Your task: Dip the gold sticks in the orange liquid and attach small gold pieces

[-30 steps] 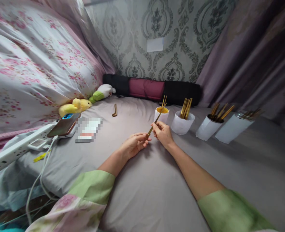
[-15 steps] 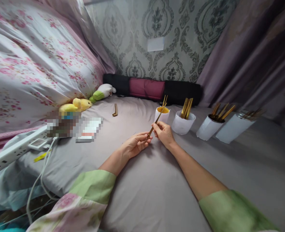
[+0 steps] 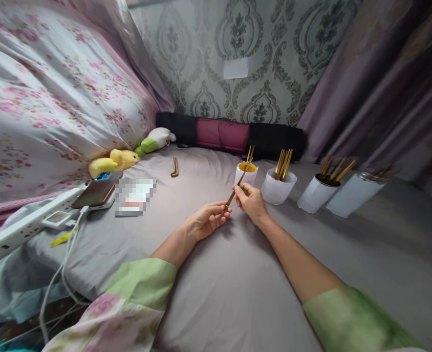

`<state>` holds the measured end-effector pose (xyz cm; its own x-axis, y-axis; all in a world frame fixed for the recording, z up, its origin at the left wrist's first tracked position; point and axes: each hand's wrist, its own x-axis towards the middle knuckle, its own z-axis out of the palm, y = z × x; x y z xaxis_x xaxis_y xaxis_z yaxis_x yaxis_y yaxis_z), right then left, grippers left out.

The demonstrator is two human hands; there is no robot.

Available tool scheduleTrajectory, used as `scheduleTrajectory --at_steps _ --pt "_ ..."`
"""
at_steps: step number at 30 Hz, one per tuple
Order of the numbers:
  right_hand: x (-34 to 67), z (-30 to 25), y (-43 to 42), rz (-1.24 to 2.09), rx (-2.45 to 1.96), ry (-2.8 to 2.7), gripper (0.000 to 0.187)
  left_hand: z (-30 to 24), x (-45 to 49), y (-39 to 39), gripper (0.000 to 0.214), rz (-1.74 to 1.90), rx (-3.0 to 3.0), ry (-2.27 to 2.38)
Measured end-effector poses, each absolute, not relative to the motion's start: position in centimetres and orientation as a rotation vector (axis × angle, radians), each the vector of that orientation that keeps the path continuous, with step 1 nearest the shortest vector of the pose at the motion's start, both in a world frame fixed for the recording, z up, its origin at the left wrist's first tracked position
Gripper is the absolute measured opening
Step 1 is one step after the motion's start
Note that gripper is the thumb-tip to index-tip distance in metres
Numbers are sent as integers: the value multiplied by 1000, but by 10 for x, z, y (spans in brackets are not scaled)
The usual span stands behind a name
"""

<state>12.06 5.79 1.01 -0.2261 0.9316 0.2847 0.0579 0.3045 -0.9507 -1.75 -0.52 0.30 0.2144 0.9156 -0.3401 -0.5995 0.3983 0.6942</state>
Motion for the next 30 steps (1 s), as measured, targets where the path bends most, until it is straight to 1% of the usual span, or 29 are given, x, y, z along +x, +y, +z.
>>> scheduleTrajectory --at_steps 6,13,30 --pt "128 18 64 1078 -934 -1454 34 3 -17 -5 24 1090 493 841" --pt "140 29 72 1046 -918 -1333 37 2 -17 -6 24 1080 516 848" --pt "160 48 82 977 -869 -1186 29 5 -15 -7 20 1073 522 891"
